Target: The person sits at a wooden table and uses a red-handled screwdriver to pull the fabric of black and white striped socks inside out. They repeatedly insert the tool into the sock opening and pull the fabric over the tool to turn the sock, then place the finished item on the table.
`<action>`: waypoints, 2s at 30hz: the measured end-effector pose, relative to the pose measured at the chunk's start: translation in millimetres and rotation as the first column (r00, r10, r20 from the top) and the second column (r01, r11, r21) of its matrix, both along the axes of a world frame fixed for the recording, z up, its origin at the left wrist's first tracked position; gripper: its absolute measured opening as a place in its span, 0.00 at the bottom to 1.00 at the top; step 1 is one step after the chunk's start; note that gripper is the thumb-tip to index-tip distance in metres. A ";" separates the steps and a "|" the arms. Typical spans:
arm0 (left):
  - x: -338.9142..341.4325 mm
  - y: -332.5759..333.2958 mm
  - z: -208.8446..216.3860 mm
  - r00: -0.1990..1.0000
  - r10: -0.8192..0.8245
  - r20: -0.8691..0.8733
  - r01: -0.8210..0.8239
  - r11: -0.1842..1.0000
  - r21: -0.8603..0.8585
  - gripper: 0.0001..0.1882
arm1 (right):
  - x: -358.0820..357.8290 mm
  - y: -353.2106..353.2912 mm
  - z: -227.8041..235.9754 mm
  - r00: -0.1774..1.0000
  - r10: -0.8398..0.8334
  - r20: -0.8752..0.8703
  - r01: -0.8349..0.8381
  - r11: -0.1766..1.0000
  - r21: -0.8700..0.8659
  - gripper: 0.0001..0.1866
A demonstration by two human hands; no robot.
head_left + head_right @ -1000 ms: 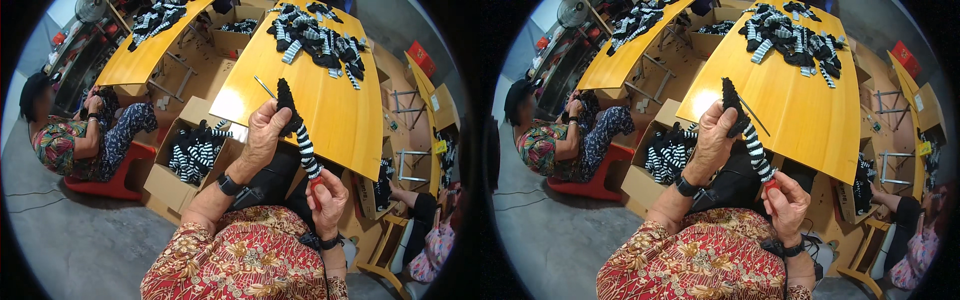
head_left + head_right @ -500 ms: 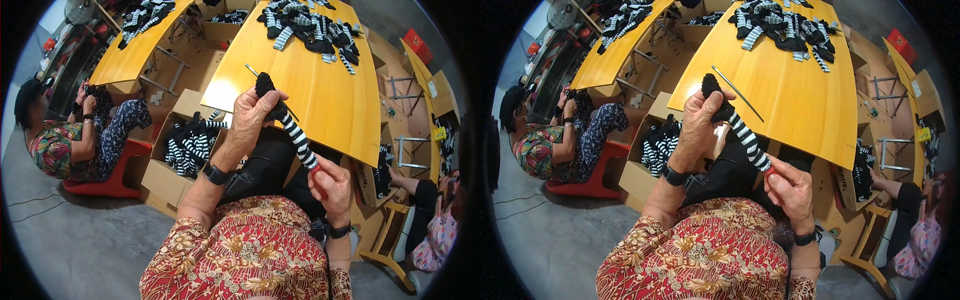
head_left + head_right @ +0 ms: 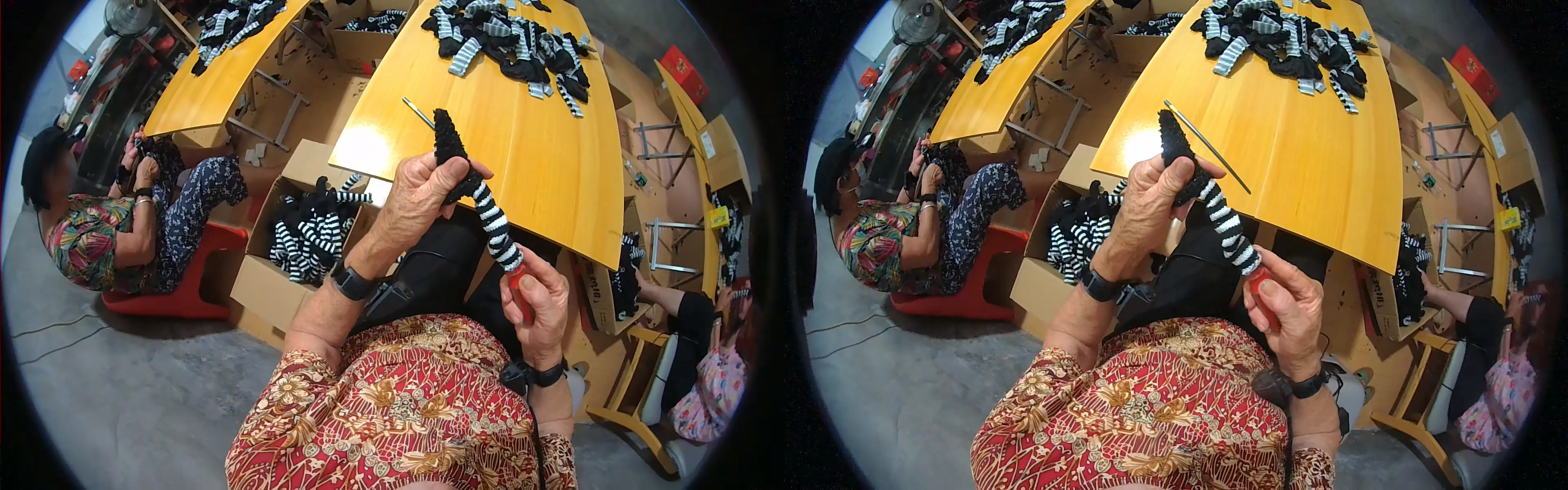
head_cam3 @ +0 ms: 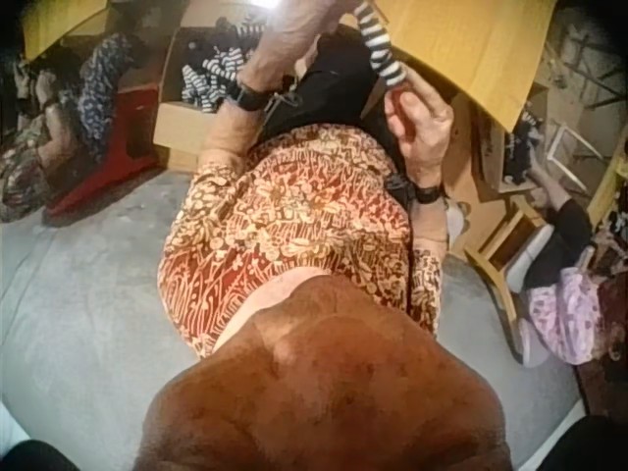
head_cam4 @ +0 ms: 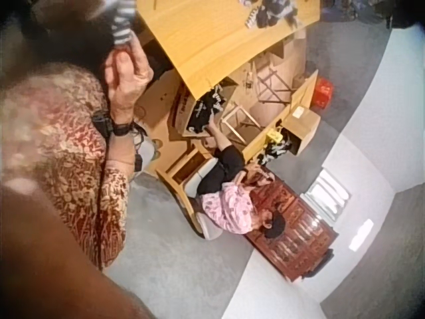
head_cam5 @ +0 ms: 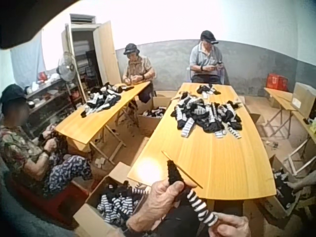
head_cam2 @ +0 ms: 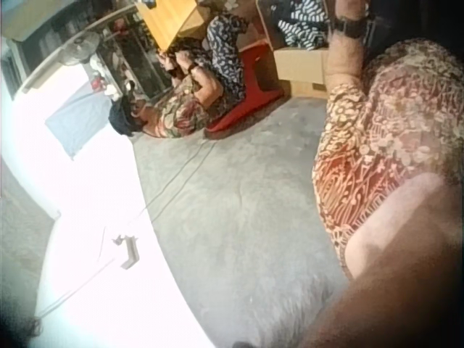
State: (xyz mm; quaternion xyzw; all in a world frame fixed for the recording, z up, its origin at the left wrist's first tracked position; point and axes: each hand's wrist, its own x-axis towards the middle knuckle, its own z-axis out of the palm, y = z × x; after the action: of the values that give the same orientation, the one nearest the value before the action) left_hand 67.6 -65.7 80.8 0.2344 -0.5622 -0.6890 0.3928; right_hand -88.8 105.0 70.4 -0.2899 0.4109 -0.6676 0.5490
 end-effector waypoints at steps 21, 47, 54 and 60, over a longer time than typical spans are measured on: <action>42.4 -22.1 17.2 0.959 0.255 0.125 -0.049 0.581 -0.812 0.11 | -28.5 11.5 -2.5 0.954 0.292 0.068 -0.298 0.948 0.111 0.21; 12.1 2.2 -11.3 0.977 0.095 -0.193 -0.073 0.990 0.119 0.08 | -32.1 22.9 -28.7 0.988 0.034 -0.148 -0.045 0.997 -0.071 0.19; 6.2 -11.9 -7.3 0.989 -0.095 -0.109 0.109 0.987 0.123 0.11 | -35.1 24.3 -27.5 0.983 0.111 -0.149 -0.113 0.994 -0.004 0.18; 5.2 -8.0 -0.7 0.981 -0.196 -0.004 0.194 0.964 0.183 0.10 | -37.0 20.1 -25.1 0.989 0.146 -0.009 -0.146 0.988 0.054 0.17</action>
State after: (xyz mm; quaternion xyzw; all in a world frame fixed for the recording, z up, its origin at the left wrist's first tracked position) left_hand 72.7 -73.8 80.1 0.2176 -0.5198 -0.7712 0.2961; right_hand -125.8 125.1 45.3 -0.3090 0.4096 -0.6126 0.6012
